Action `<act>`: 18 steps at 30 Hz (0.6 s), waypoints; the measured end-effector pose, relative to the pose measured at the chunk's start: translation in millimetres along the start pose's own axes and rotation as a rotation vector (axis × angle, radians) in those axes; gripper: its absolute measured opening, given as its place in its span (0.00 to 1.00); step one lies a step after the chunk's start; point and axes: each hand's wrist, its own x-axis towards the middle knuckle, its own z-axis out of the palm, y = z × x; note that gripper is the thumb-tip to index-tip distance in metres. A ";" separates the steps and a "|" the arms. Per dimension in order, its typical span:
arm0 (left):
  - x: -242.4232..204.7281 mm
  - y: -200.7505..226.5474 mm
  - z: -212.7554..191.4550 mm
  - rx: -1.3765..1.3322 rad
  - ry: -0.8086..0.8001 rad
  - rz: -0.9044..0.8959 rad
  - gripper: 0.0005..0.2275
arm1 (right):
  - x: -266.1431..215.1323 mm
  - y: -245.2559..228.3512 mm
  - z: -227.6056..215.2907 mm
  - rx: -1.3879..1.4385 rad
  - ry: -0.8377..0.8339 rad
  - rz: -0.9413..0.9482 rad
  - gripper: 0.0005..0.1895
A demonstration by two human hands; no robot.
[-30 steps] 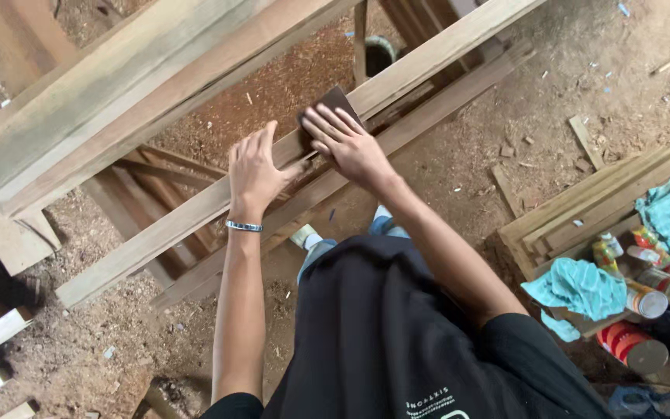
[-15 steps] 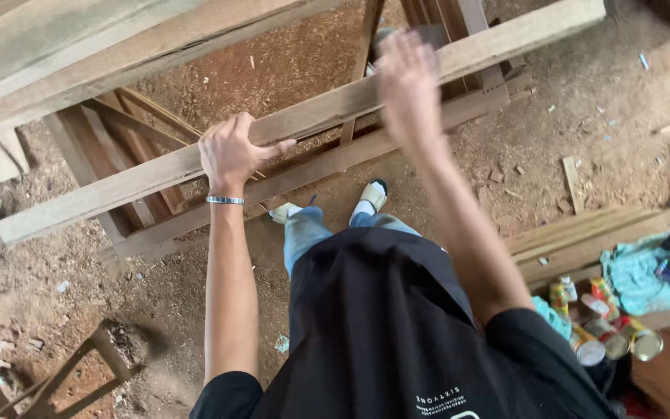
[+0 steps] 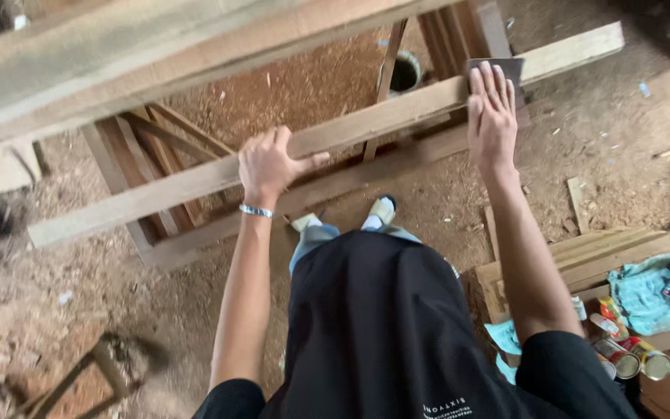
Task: The person sands the surface and edges of a wooden plank using a piece of sandpaper, repeatedly rubbing it back and forth along the length of the wood.
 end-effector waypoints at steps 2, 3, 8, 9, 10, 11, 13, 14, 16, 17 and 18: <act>7.5 1.3 2.6 -0.010 0.020 0.043 0.39 | 24.0 -3.3 13.0 -0.027 0.004 0.130 0.21; 3.4 0.8 2.2 0.003 0.010 0.058 0.39 | 25.2 -15.3 19.2 -0.036 -0.011 0.201 0.21; -1.8 -6.9 0.2 -0.018 -0.113 0.052 0.34 | 26.5 -124.7 39.1 -0.214 -0.072 0.015 0.24; -3.0 -7.7 1.1 0.005 -0.044 0.086 0.32 | 19.3 -148.9 41.2 0.088 -0.092 0.034 0.22; -4.5 -8.3 2.6 0.027 0.026 0.119 0.32 | 9.3 -172.8 43.6 0.390 -0.109 0.049 0.21; -0.3 -9.1 6.5 0.007 -0.029 0.109 0.30 | 2.6 -194.3 46.2 0.233 -0.102 -0.074 0.21; 1.1 -11.8 9.1 -0.033 -0.159 0.090 0.25 | -11.8 -213.7 40.6 0.105 -0.114 -0.205 0.22; -0.1 -11.8 7.8 -0.057 -0.175 0.085 0.26 | -20.6 -217.2 37.1 0.138 -0.131 -0.217 0.23; 1.1 -11.0 2.5 -0.099 -0.206 0.067 0.29 | -23.8 -211.2 37.8 0.147 -0.172 -0.207 0.24; 1.6 -10.6 -0.4 -0.114 -0.195 0.073 0.28 | -29.9 -193.1 33.8 0.124 -0.201 -0.178 0.23; 2.5 -10.9 -2.7 -0.129 -0.184 0.079 0.28 | -36.9 -169.9 29.7 0.102 -0.230 -0.148 0.23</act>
